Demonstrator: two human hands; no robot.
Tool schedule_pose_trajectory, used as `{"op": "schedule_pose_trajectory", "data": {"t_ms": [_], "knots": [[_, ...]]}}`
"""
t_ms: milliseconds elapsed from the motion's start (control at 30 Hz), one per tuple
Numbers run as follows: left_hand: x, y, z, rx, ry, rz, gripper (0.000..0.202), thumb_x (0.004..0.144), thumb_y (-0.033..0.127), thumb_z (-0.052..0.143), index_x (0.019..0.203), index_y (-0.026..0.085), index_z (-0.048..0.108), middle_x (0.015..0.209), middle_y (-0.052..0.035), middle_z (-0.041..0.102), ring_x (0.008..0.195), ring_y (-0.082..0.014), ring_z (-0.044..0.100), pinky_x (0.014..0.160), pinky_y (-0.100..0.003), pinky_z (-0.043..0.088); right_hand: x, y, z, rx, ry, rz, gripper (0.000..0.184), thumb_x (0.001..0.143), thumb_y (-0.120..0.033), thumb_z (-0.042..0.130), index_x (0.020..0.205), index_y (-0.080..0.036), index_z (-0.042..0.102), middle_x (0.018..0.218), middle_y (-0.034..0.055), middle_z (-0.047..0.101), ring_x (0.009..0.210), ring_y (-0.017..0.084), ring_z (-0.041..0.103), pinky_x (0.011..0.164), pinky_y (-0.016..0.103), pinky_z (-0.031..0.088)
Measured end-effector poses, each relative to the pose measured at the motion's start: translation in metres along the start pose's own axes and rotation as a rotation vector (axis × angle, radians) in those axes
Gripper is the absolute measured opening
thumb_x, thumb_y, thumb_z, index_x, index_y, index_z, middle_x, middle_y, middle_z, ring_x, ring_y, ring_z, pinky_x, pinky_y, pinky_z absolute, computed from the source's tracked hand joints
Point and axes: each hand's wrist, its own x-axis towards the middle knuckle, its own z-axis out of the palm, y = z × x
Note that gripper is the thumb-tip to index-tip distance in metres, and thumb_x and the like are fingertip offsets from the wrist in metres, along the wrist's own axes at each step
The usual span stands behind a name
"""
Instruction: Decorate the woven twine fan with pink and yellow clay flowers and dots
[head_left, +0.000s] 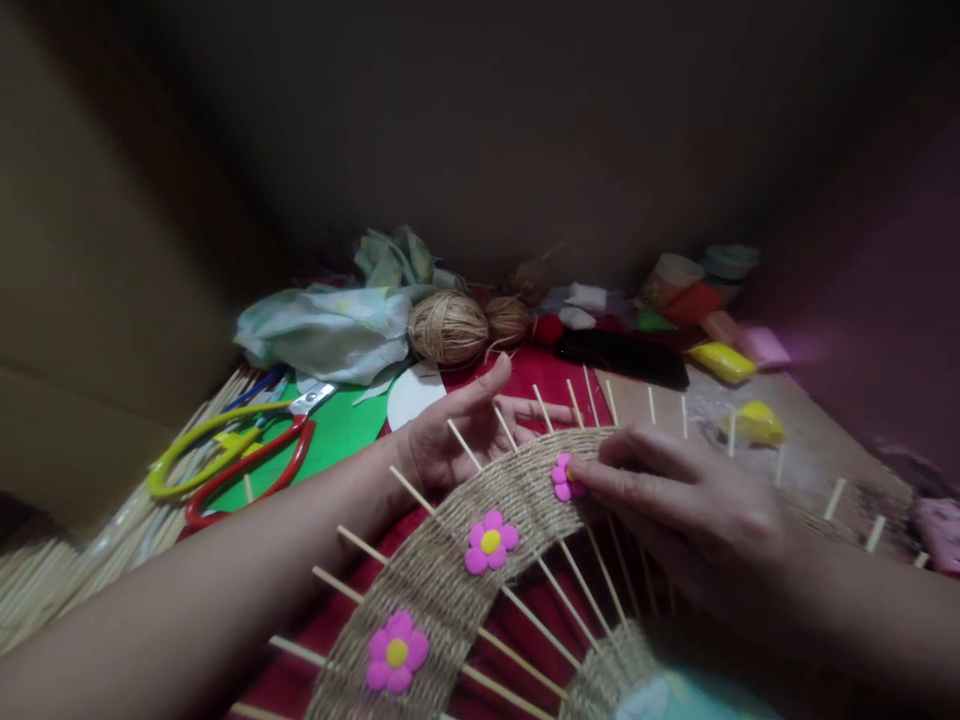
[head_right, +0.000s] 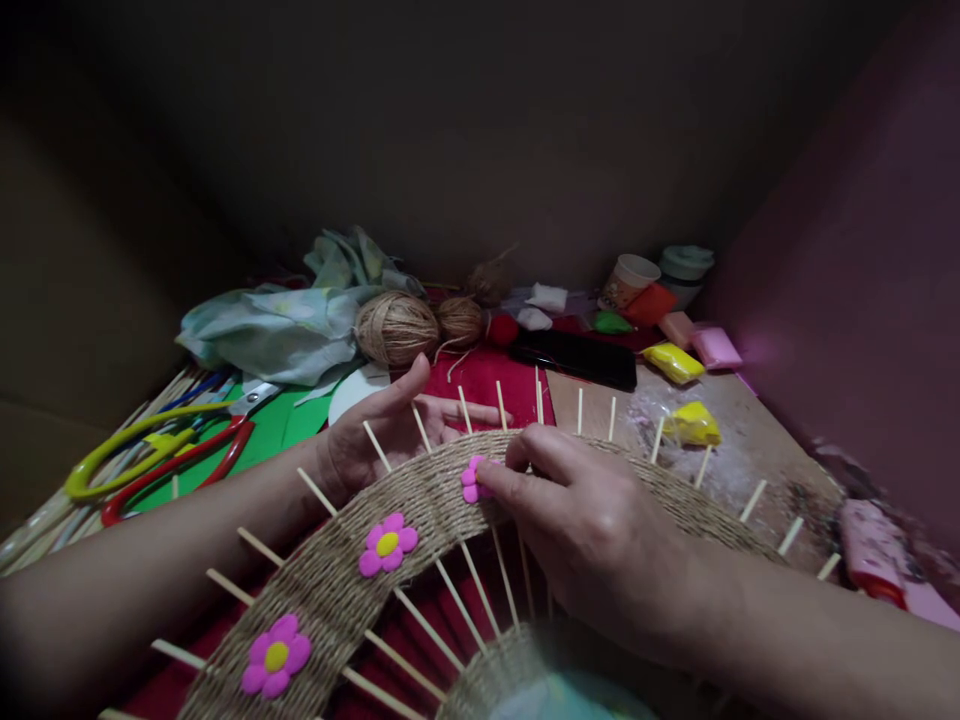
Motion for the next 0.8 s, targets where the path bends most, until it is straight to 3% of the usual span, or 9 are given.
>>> {"op": "schedule_pose_trajectory", "data": {"t_ms": [167, 300, 467, 633, 800], "knots": [[-0.0015, -0.002, 0.0036, 0.016, -0.028, 0.014, 0.083, 0.088, 0.065, 0.021, 0.13, -0.003, 0.043, 0.078, -0.0205, 0.069, 0.071, -0.0254, 0.067, 0.069, -0.036, 0.048, -0.0037, 0.0012, 0.0021, -0.215, -0.005, -0.175, 0.022, 0.086, -0.006, 0.051, 0.103, -0.005, 0.064, 0.078, 0.0104, 0.059, 0.07, 0.017, 0.051, 0.058, 0.031, 0.043], [-0.0029, -0.0048, 0.0072, 0.034, -0.039, 0.039, 0.088, 0.083, 0.07, 0.029, 0.13, -0.003, 0.044, 0.082, -0.0207, 0.069, 0.079, -0.029, 0.067, 0.075, -0.04, 0.048, -0.0019, 0.0019, 0.0003, -0.249, -0.067, -0.278, 0.015, 0.086, -0.007, 0.052, 0.095, -0.004, 0.064, 0.076, 0.0086, 0.057, 0.067, 0.016, 0.045, 0.058, 0.033, 0.037], [-0.0045, -0.0053, 0.008, 0.037, -0.008, 0.05, 0.084, 0.087, 0.066, 0.022, 0.131, -0.003, 0.042, 0.082, -0.0202, 0.07, 0.076, -0.0274, 0.068, 0.074, -0.039, 0.048, -0.0009, 0.0007, -0.0011, -0.255, -0.089, -0.3, 0.017, 0.085, -0.005, 0.052, 0.097, -0.004, 0.063, 0.076, 0.009, 0.057, 0.065, 0.017, 0.044, 0.056, 0.034, 0.035], [-0.0039, -0.0032, 0.0044, 0.019, -0.001, 0.046, 0.082, 0.087, 0.064, 0.028, 0.132, -0.003, 0.041, 0.084, -0.0218, 0.07, 0.076, -0.0276, 0.068, 0.066, -0.035, 0.05, -0.0062, -0.0004, -0.0012, -0.225, -0.007, -0.236, 0.033, 0.084, -0.009, 0.054, 0.116, -0.002, 0.056, 0.088, 0.0124, 0.06, 0.075, 0.019, 0.052, 0.061, 0.032, 0.042], [-0.0037, -0.0027, 0.0024, 0.001, -0.016, 0.04, 0.079, 0.089, 0.062, 0.028, 0.133, -0.003, 0.04, 0.084, -0.0216, 0.071, 0.072, -0.0256, 0.069, 0.064, -0.032, 0.05, -0.0045, -0.0022, 0.0019, -0.251, -0.03, -0.255, 0.034, 0.081, -0.011, 0.059, 0.114, -0.004, 0.058, 0.085, 0.0116, 0.06, 0.072, 0.018, 0.05, 0.061, 0.033, 0.041]]}}
